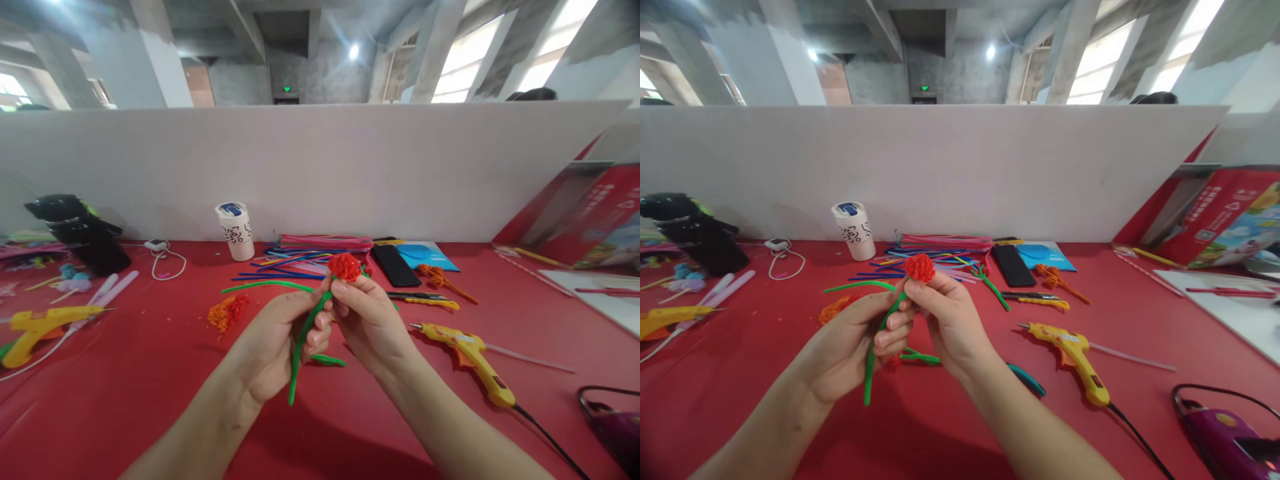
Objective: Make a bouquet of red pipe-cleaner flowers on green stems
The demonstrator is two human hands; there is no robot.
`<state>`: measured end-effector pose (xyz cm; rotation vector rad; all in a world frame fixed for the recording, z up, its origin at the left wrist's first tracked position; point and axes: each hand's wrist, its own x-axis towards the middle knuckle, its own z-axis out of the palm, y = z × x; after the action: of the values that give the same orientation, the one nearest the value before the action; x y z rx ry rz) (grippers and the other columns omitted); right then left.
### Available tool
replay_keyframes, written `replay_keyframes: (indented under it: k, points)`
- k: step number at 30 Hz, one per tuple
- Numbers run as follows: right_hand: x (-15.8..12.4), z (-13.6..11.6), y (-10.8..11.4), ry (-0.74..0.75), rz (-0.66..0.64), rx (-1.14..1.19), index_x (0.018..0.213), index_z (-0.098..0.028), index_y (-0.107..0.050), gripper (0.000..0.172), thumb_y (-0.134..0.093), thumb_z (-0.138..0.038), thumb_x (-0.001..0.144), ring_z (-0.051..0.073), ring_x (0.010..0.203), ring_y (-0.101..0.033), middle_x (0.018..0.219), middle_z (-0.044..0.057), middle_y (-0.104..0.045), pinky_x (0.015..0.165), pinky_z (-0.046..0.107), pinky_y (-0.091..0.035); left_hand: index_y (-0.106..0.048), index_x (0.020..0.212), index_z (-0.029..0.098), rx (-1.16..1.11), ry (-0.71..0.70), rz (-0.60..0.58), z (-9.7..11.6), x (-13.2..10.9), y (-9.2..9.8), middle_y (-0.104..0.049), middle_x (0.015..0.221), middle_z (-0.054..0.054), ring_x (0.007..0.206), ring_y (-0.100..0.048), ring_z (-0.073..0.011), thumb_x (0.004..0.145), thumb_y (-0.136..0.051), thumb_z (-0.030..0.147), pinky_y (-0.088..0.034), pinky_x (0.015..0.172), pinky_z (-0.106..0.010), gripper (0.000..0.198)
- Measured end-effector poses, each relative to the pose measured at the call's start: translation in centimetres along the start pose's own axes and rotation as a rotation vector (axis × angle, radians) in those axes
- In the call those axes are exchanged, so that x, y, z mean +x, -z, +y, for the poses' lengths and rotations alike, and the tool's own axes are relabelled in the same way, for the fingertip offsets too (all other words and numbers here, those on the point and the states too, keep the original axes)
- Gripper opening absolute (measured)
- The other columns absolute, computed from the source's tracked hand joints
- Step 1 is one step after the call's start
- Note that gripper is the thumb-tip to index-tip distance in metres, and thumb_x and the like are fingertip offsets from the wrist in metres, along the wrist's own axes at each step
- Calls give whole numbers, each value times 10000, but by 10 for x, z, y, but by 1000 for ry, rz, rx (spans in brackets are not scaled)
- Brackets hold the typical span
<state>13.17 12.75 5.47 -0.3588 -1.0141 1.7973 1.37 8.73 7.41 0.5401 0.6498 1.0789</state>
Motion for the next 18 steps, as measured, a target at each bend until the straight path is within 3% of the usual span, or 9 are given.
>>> replay_keyframes:
  k: [4,9,11,14,18]
  points:
    - [0,1,-2,6,-15,-37,667,-175,-650,82,-668,-231,724,76,459,-545,504,-49,-554,480,189,-423,-569,629,112,159,-156,94,-4,3,-1,-487,510,40,382,-392,-5,752,-607,250,-295,380,-115,189]
    - [2,9,-6,89,170,-117,668,-187,-627,94,-680,-249,715,84,490,-517,534,-57,-538,534,222,-450,-527,572,156,697,-664,399,-10,11,7,-530,505,29,469,-473,-66,784,-575,312,-374,478,-169,268]
    - [3,12,-6,108,235,-128,646,-179,-619,109,-708,-232,678,83,521,-515,572,-46,-564,548,217,-450,-555,589,165,917,-783,478,-12,12,11,-552,536,17,516,-500,-92,786,-571,319,-391,519,-192,250]
    - [2,13,-5,135,228,-121,678,-183,-625,84,-703,-216,685,99,512,-512,565,-36,-579,535,241,-448,-581,607,167,992,-782,464,-13,12,12,-571,565,6,531,-518,-105,796,-557,314,-402,528,-206,241]
    - [2,10,-2,125,151,-72,642,-189,-603,123,-661,-238,740,114,450,-497,490,-39,-547,473,263,-417,-599,623,156,784,-646,318,-11,9,5,-585,552,13,516,-537,-100,803,-554,289,-425,536,-207,228]
